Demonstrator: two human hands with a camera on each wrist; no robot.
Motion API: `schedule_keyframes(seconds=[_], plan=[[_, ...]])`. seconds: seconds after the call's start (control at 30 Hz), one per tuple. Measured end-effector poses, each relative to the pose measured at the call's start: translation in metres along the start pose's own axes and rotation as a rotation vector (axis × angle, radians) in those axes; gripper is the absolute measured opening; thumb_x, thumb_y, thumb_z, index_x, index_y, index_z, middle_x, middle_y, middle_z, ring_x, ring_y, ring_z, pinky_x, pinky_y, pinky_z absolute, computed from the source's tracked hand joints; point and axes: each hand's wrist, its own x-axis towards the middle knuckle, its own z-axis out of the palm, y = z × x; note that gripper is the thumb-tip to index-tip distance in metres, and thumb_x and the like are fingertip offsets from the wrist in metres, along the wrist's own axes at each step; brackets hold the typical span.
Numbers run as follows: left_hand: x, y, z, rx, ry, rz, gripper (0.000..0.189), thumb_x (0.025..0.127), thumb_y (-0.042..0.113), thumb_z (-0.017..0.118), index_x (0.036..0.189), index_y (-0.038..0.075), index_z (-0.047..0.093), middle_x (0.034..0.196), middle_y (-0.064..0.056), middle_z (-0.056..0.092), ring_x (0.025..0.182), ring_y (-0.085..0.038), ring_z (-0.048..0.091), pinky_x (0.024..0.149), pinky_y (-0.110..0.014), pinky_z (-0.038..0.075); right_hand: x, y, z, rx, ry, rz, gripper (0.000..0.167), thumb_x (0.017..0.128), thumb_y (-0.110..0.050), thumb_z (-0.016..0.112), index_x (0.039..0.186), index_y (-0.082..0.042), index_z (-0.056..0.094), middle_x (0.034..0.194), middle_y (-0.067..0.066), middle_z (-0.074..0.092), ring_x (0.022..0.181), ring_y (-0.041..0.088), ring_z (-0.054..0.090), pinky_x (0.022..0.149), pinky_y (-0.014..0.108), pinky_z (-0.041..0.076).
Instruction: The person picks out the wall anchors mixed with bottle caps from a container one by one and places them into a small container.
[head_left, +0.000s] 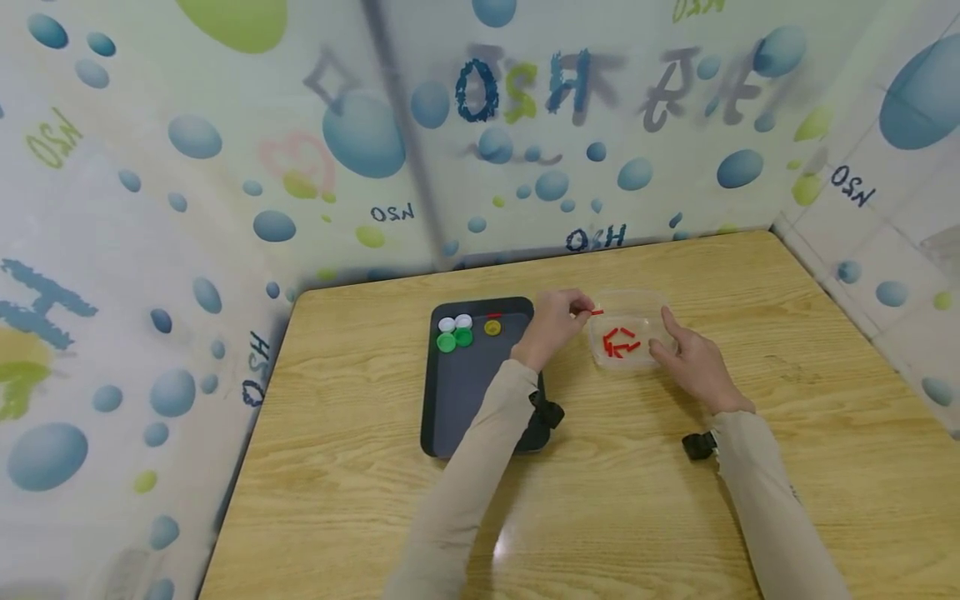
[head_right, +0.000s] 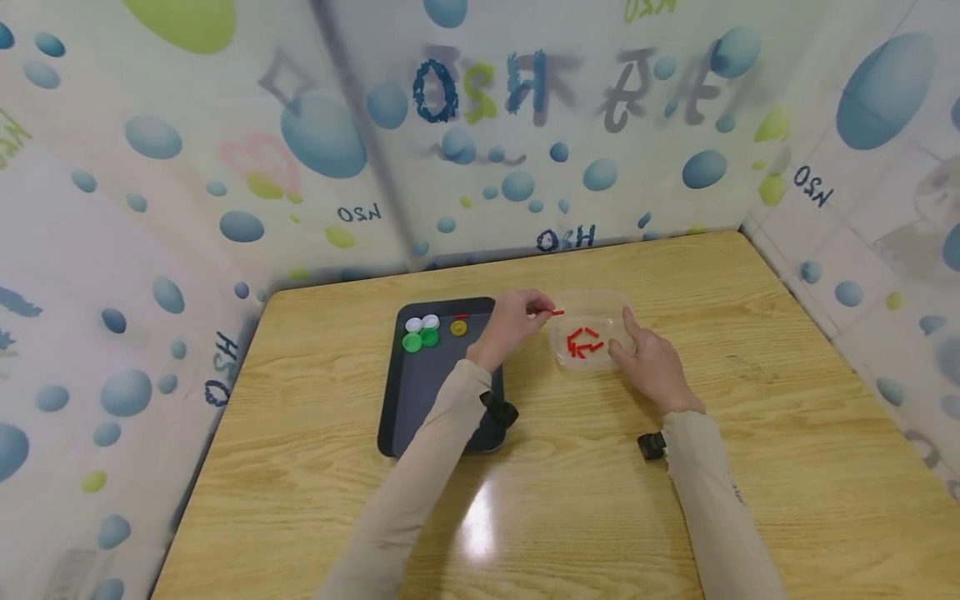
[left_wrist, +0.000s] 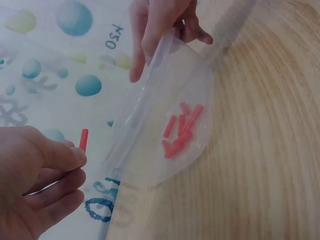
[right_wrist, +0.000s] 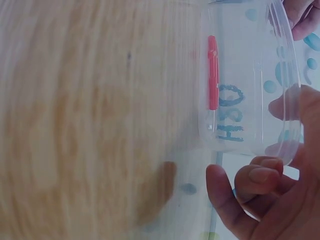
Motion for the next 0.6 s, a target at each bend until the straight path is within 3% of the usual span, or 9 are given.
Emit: schedule_keyframes(seconds=[0.4,0.6], plan=[[0.005,0.018,0.019,0.014,-0.064,0.035,0.014,0.099,0.009,0.065,0.108,0.005,0.075,0.104,-0.005,0.076,0.095,-0.014,0.069,0.079,-0.012,0.052,0.0,0.0,-0.001,-0.015,0.001,-0.005,0.069,0.106,-0.035,0.049,0.159,0.001,0.024,0.064,0.004,0.047,0.051,0.01,0.036,0.055,0.031,0.034],[0.006,0.021,0.025,-0.007,-0.058,0.048,0.014,0.097,0.008,0.067,0.109,0.003,0.075,0.102,-0.005,0.076,0.093,-0.012,0.069,0.078,-0.01,0.051,0.001,0.002,0.001,-0.009,0.013,-0.002,0.069,0.106,-0.036,0.049,0.159,0.001,0.024,0.061,0.003,0.047,0.049,0.012,0.037,0.053,0.03,0.035]])
